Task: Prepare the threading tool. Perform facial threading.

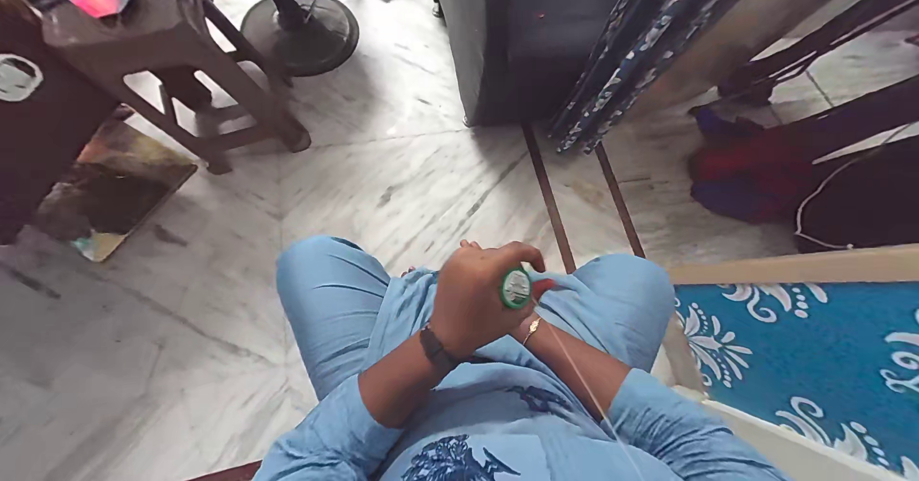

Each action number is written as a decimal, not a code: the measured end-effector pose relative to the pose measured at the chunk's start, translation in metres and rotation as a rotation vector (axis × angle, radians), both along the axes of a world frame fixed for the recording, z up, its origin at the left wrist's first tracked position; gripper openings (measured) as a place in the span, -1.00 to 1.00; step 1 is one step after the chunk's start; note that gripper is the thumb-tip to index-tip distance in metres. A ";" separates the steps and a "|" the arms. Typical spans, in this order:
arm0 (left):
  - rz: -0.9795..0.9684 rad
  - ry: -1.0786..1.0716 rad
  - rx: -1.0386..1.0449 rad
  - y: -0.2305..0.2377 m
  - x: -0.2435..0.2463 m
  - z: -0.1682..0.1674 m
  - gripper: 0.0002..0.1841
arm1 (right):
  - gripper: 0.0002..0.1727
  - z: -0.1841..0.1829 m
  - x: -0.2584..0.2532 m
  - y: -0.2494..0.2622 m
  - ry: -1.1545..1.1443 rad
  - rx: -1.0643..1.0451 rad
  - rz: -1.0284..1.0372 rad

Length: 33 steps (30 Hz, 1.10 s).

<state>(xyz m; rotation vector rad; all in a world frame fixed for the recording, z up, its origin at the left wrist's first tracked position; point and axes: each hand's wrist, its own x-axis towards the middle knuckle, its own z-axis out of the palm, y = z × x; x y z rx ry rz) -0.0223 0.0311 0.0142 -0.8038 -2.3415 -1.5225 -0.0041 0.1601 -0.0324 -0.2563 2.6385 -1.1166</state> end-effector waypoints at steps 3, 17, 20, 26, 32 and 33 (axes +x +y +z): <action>0.186 0.105 0.070 -0.031 -0.002 -0.002 -0.84 | -0.39 0.035 -0.033 -0.002 -0.351 0.607 0.428; 0.233 0.131 0.319 -0.089 -0.017 -0.004 -0.82 | -0.55 0.054 -0.002 0.082 1.009 0.366 -0.347; 0.270 0.091 0.300 -0.086 -0.024 -0.015 -0.82 | -0.58 0.049 -0.005 0.082 1.020 0.397 -0.354; 0.418 0.051 0.091 -0.077 -0.044 -0.046 -0.74 | -0.63 0.024 -0.024 0.076 0.958 0.444 -0.322; 0.563 -0.182 -0.189 -0.068 -0.057 -0.074 -0.76 | -0.67 -0.007 -0.050 0.065 0.870 0.437 -0.245; 0.564 -0.189 -0.147 -0.070 -0.055 -0.071 -0.75 | -0.68 -0.004 -0.051 0.066 0.862 0.422 -0.224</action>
